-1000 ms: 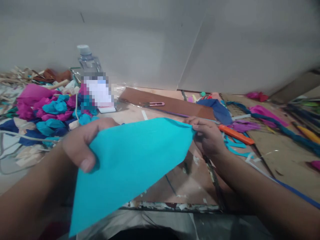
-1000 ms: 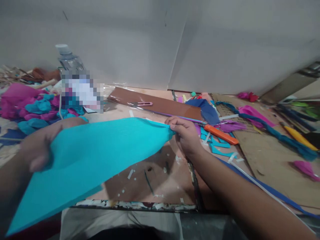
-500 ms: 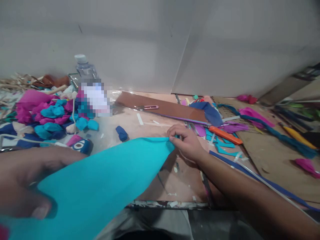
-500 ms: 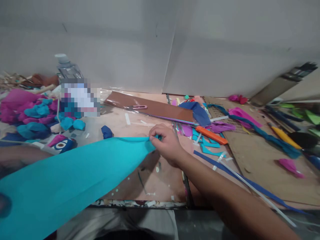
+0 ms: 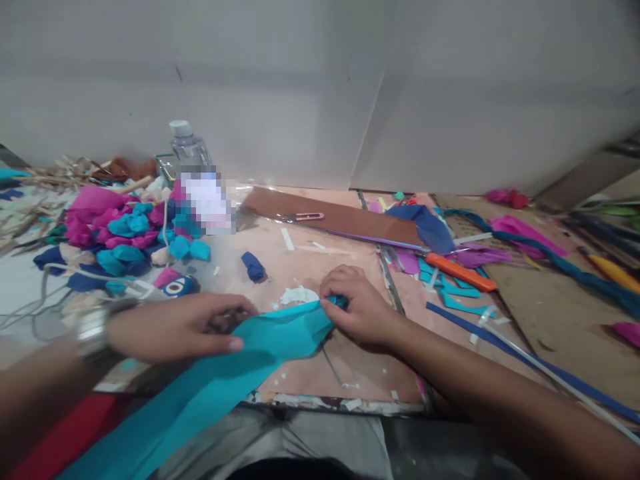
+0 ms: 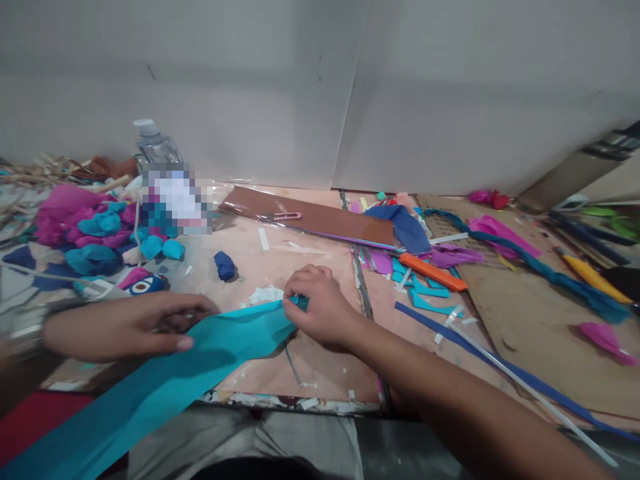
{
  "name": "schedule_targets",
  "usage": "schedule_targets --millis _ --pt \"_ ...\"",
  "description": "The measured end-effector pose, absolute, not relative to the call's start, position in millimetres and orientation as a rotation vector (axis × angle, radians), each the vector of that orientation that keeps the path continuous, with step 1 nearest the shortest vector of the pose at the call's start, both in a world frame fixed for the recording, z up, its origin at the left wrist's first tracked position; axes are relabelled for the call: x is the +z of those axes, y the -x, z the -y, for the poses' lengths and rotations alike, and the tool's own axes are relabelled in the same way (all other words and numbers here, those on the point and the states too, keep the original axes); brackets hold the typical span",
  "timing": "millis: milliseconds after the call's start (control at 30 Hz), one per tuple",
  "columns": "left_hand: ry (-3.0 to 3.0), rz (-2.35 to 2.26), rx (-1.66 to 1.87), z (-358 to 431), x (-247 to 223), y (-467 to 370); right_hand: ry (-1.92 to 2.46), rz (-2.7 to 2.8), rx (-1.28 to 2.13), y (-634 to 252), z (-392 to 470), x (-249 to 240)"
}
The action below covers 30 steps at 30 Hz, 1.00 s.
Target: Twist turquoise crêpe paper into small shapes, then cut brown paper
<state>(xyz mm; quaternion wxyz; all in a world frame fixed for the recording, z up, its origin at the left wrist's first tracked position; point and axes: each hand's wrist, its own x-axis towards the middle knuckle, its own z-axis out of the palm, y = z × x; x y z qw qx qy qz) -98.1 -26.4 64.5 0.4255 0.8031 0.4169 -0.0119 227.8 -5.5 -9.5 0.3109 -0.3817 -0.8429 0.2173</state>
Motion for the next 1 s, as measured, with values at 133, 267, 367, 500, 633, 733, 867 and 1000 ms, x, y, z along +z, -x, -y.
schedule_targets --millis 133,267,367,500,633,733,867,1000 --pt "-2.042 -0.913 0.008 -3 52 35 0.984 2.309 0.536 -228 8 -6" --pt "-2.194 -0.847 -0.022 -15 35 7 0.979 2.333 0.511 -230 10 -4" --pt "-2.130 -0.810 -0.004 -18 29 3 0.959 2.338 0.510 -229 12 -3" --pt "-2.020 -0.763 0.011 -20 22 6 0.931 2.359 0.522 -225 16 0" --pt "-1.963 -0.736 -0.014 -23 19 11 0.927 2.365 0.540 -224 16 2" --pt "-1.944 -0.724 -0.038 -27 22 17 0.945 2.359 0.543 -227 12 1" --pt "-1.939 -0.687 -0.056 -32 31 26 0.963 2.326 0.524 -234 6 1" --pt "-1.934 -0.691 -0.103 -32 40 36 0.956 2.313 0.526 -237 3 5"
